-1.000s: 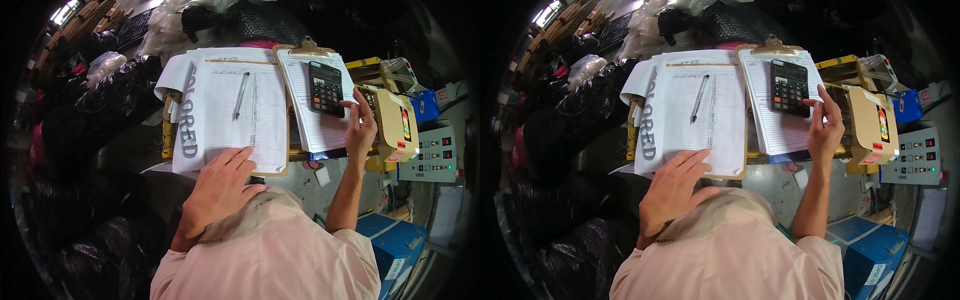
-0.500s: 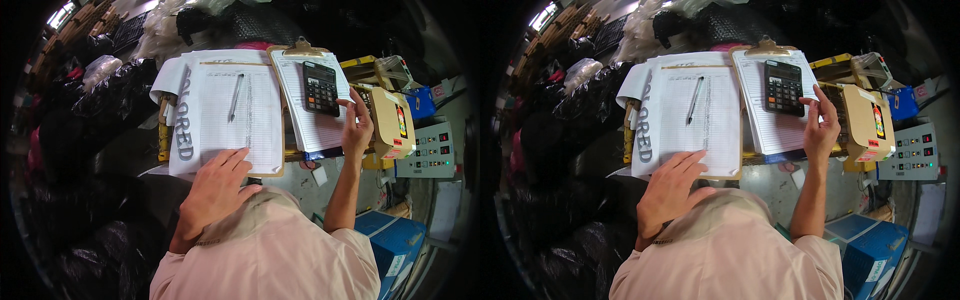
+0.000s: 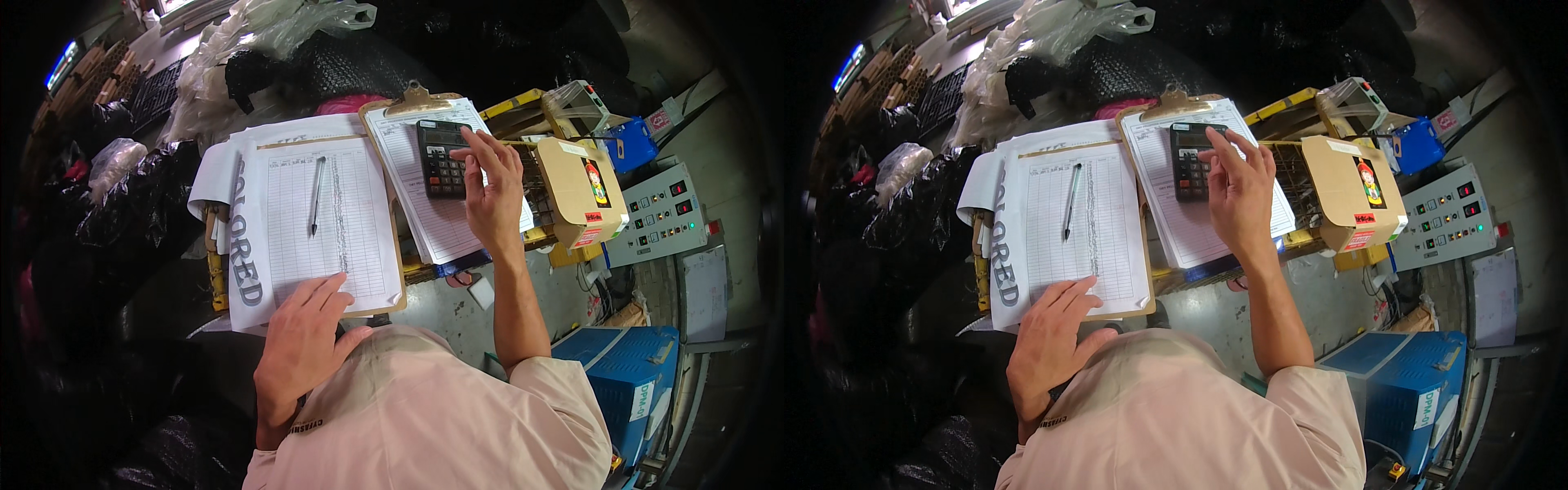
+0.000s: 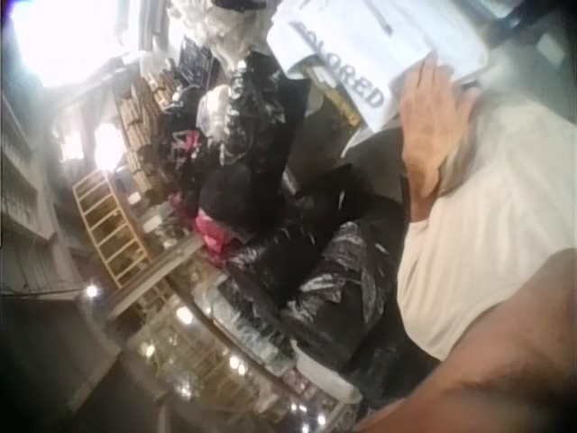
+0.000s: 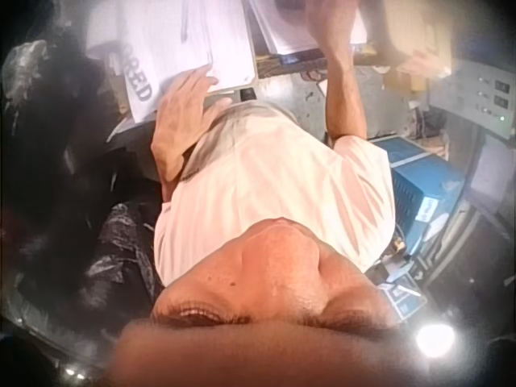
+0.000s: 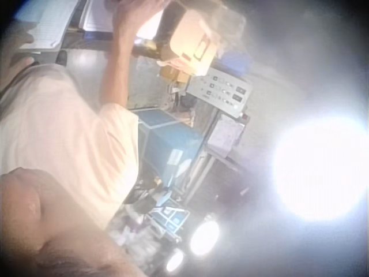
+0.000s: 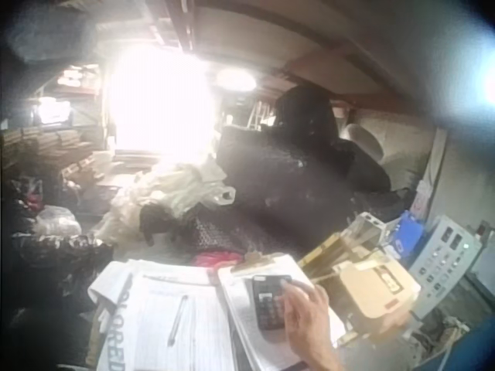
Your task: The person places a black mesh roll into a blue industrial machine and uses a white foam block to press it into the feed slot. They then move to a nearby table to perform calculations on a calculator and record the results on a clipboard. Finally, they return to the machine to process another roll of black mesh material.
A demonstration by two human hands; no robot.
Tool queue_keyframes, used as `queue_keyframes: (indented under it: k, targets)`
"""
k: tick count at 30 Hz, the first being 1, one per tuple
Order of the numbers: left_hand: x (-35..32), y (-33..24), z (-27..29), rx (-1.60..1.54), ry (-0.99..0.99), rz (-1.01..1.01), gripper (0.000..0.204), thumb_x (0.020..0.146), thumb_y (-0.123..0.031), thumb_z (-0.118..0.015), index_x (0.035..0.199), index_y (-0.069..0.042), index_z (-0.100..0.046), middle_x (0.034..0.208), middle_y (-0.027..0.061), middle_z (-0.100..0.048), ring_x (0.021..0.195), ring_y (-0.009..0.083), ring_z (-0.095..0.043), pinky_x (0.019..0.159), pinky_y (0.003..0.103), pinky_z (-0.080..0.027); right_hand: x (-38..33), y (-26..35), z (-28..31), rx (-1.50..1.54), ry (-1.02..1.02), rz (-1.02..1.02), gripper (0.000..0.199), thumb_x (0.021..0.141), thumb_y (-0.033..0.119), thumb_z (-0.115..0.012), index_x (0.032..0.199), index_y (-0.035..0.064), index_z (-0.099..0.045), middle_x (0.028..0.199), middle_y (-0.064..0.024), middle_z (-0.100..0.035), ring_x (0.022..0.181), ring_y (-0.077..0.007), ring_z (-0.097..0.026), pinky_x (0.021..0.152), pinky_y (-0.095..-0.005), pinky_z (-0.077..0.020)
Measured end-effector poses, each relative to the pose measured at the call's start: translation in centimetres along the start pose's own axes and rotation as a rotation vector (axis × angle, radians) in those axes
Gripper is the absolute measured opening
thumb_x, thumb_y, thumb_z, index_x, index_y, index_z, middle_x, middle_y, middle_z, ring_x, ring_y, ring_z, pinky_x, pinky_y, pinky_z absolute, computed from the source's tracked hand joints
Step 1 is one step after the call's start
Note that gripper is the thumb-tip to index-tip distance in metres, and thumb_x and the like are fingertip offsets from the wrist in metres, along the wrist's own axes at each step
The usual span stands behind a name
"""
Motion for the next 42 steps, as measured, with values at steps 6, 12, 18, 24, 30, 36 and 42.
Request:
queue_keyframes:
  k: [6, 12, 18, 24, 30, 36, 42]
  targets:
    - [-0.1, 0.1, 0.0, -0.004, -0.005, -0.009, 0.044, 0.091, -0.035, -0.085, 0.118, -0.001, -0.074, 0.143, 0.0188, -0.068, 0.133, 0.0366, -0.063, 0.108, 0.047, -0.054, 0.2, 0.2, -1.0, -0.066, 0.046, 0.009, 0.040, 0.111, 0.009, -0.059, 0.149, 0.0128, -0.069, 0.110, -0.0010, -0.084, 0.144, -0.0286, -0.058, 0.128, -0.0530, -0.0288]
    - [0.1, -0.1, 0.2, -0.011, 0.004, -0.009, 0.044, 0.092, -0.035, -0.085, 0.118, -0.001, -0.074, 0.143, 0.0190, -0.069, 0.132, 0.0367, -0.063, 0.109, 0.046, -0.053, -0.4, -0.6, -1.3, -0.084, 0.155, -0.079, 0.043, 0.109, 0.008, -0.058, 0.150, 0.0122, -0.069, 0.105, -0.0025, -0.084, 0.146, -0.0263, -0.057, 0.130, -0.0541, -0.0256]
    - [0.1, 0.2, 0.1, -0.005, 0.005, -0.009, 0.044, 0.093, -0.035, -0.084, 0.118, 0.000, -0.074, 0.142, 0.0183, -0.069, 0.132, 0.0364, -0.063, 0.108, 0.046, -0.053, -2.5, 0.1, 1.3, -0.034, 0.133, -0.075, 0.047, 0.105, 0.003, -0.058, 0.150, 0.0123, -0.068, 0.103, -0.0038, -0.083, 0.147, -0.0255, -0.057, 0.130, -0.0563, -0.0242]
    - [0.3, 0.1, 0.3, -0.007, 0.015, 0.000, 0.044, 0.093, -0.036, -0.084, 0.118, 0.000, -0.075, 0.142, 0.0172, -0.069, 0.131, 0.0360, -0.063, 0.108, 0.046, -0.053, -3.5, -0.4, 0.5, -0.047, 0.141, -0.087, 0.048, 0.104, 0.002, -0.059, 0.150, 0.0124, -0.069, 0.104, -0.0024, -0.083, 0.144, -0.0264, -0.060, 0.130, -0.0568, -0.0254]
    - [0.1, 0.2, 0.0, -0.002, 0.028, -0.006, 0.045, 0.093, -0.036, -0.084, 0.118, 0.000, -0.075, 0.143, 0.0174, -0.069, 0.131, 0.0359, -0.064, 0.108, 0.046, -0.053, -1.5, -1.9, -0.9, -0.087, 0.136, -0.062, 0.047, 0.105, 0.002, -0.060, 0.150, 0.0113, -0.068, 0.106, -0.0033, -0.083, 0.144, -0.0273, -0.060, 0.129, -0.0567, -0.0257]
    - [0.2, 0.0, 0.0, 0.006, 0.015, -0.013, 0.045, 0.092, -0.036, -0.085, 0.118, -0.001, -0.075, 0.143, 0.0174, -0.069, 0.131, 0.0360, -0.063, 0.108, 0.046, -0.054, -0.9, -2.0, -0.9, -0.081, 0.063, -0.055, 0.042, 0.107, 0.003, -0.060, 0.147, 0.0098, -0.071, 0.106, -0.0049, -0.084, 0.136, -0.0278, -0.064, 0.127, -0.0523, -0.0299]
    - [0.1, 0.2, 0.1, -0.004, -0.010, -0.001, 0.044, 0.092, -0.036, -0.085, 0.117, -0.002, -0.075, 0.142, 0.0165, -0.070, 0.131, 0.0346, -0.064, 0.108, 0.045, -0.054, -4.1, -5.4, 1.4, 0.226, -0.162, -0.476, 0.033, 0.111, 0.008, -0.062, 0.142, 0.0042, -0.073, 0.107, -0.0079, -0.085, 0.086, -0.0105, -0.068, 0.084, -0.0302, -0.0553]
Point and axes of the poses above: each hand's wrist, its own x-axis towards the middle knuckle, its own z-axis out of the back of the hand, y = z × x, the point moved 7 cm from there along x, towards the middle knuckle
